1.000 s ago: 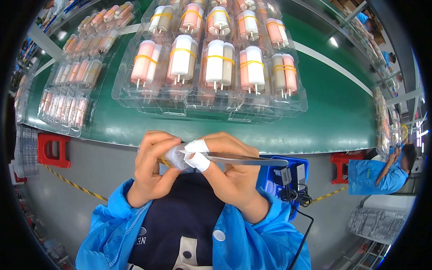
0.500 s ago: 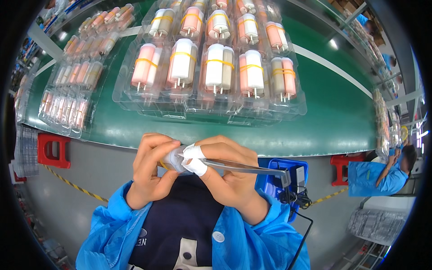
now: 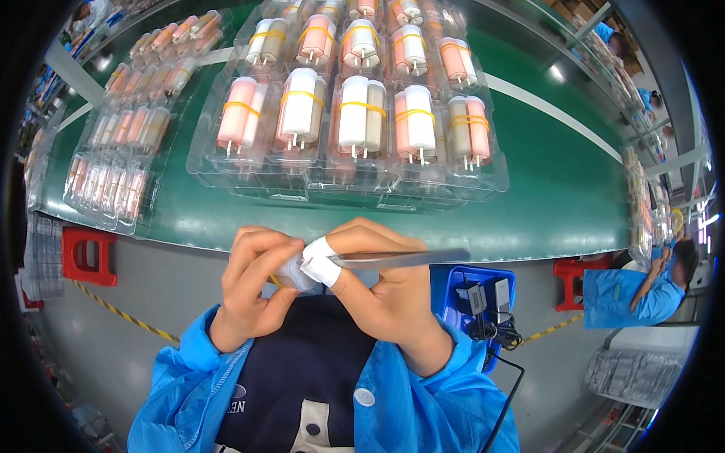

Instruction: The person uses tweezers to insert small white components into the top of cylindrical objects. They pick up each cylinder from a clear plastic tray, perform the insertion, and place the item back into the tray. The process is repeated for multiple units in a factory setting.

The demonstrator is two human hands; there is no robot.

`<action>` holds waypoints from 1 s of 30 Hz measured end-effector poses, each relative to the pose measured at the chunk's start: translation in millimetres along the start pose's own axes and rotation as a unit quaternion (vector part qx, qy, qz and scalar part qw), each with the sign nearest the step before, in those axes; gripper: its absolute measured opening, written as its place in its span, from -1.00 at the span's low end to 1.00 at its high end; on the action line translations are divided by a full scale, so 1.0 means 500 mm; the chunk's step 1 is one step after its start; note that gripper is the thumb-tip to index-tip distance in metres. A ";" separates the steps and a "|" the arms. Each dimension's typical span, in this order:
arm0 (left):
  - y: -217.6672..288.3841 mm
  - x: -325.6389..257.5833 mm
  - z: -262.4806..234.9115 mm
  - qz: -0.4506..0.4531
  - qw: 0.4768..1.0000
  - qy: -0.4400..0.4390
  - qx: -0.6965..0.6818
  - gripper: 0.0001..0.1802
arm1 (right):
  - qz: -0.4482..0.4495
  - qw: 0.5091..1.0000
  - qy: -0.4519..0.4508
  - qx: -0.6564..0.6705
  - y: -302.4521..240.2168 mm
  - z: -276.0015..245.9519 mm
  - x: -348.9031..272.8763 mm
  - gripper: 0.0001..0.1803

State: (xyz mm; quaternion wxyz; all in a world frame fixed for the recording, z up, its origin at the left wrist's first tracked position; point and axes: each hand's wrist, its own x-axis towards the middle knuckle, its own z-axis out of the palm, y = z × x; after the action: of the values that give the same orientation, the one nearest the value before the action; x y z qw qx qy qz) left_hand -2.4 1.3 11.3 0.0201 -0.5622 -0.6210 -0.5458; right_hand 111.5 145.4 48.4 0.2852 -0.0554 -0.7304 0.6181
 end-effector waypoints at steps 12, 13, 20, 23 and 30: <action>0.001 -0.010 0.001 -0.042 0.997 -0.004 -0.058 -0.46 | 0.040 0.994 -0.032 0.098 0.013 -0.011 0.011 -0.90; 0.004 -0.016 0.005 -0.089 0.989 0.016 -0.120 -0.47 | 0.027 0.990 -0.004 0.137 0.022 0.000 0.009 -0.89; -0.003 -0.018 0.000 -0.113 0.971 0.011 -0.210 -0.47 | -0.004 0.989 0.061 0.134 0.017 0.007 -0.012 -0.85; -0.009 -0.021 0.016 -0.106 0.959 0.036 -0.260 -0.43 | -0.005 0.994 0.070 0.088 0.018 0.012 -0.024 -0.81; -0.004 -0.026 0.015 -0.098 0.971 0.031 -0.217 -0.45 | -0.029 0.996 0.072 0.034 0.013 0.014 -0.026 -0.81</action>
State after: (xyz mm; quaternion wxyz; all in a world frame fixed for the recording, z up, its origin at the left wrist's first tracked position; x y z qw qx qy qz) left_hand 5.3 -1.9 -1.5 -0.1366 -0.4720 -0.5392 -0.6840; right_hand 117.3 134.9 37.2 0.3571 -0.0686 -0.6874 0.6286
